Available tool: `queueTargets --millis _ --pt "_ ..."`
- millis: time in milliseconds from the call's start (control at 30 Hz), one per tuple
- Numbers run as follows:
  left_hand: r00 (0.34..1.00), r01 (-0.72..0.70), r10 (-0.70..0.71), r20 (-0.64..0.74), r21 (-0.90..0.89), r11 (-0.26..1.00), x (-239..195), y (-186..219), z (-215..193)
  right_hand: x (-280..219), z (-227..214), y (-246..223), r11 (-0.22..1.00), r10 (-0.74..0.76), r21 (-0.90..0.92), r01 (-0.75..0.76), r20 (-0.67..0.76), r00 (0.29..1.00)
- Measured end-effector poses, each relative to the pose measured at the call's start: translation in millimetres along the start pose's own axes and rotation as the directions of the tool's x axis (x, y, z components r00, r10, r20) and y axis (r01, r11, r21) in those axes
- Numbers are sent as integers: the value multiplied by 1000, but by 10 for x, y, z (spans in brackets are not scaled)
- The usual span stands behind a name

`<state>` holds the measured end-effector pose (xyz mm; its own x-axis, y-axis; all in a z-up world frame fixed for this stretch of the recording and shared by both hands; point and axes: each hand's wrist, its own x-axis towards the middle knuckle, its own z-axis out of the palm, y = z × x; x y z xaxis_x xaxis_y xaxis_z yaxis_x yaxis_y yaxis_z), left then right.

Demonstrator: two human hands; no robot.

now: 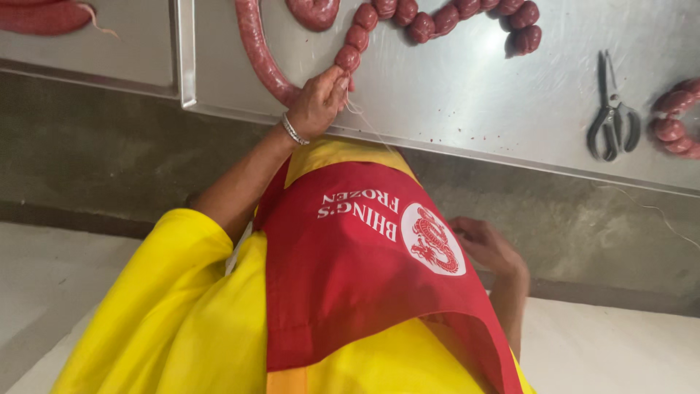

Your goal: The person links sausages by twisting a long casing into smaller segments, tying them with a thin string, and cutting the string with shears.

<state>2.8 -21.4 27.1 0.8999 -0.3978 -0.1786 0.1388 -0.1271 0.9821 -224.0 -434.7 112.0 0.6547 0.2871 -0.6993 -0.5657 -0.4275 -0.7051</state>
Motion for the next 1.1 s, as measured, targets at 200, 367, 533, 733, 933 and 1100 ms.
queueTargets --millis 200,367,533,733,933,1100 --pt "991 132 -135 16 -341 931 119 -13 -26 -130 -41 1056 853 -133 444 272 -320 938" --pt "969 193 -240 -48 -456 869 55 -20 -145 -77 29 1254 955 108 285 78 -583 805" --pt "984 155 -137 114 -171 973 119 79 -229 -95 -968 1051 934 160 6 -356 -901 404" --pt "981 179 -171 90 -98 979 143 247 -194 648 -2229 1219 728 -587 -642 -240 -765 264" --pt "987 144 -156 -22 -273 951 43 164 -329 985 -2386 715 722 -313 -560 -407 -789 529" --pt "973 34 -125 -193 -418 908 -42 121 -306 838 -1789 92 980 -8 142 137 -664 748"
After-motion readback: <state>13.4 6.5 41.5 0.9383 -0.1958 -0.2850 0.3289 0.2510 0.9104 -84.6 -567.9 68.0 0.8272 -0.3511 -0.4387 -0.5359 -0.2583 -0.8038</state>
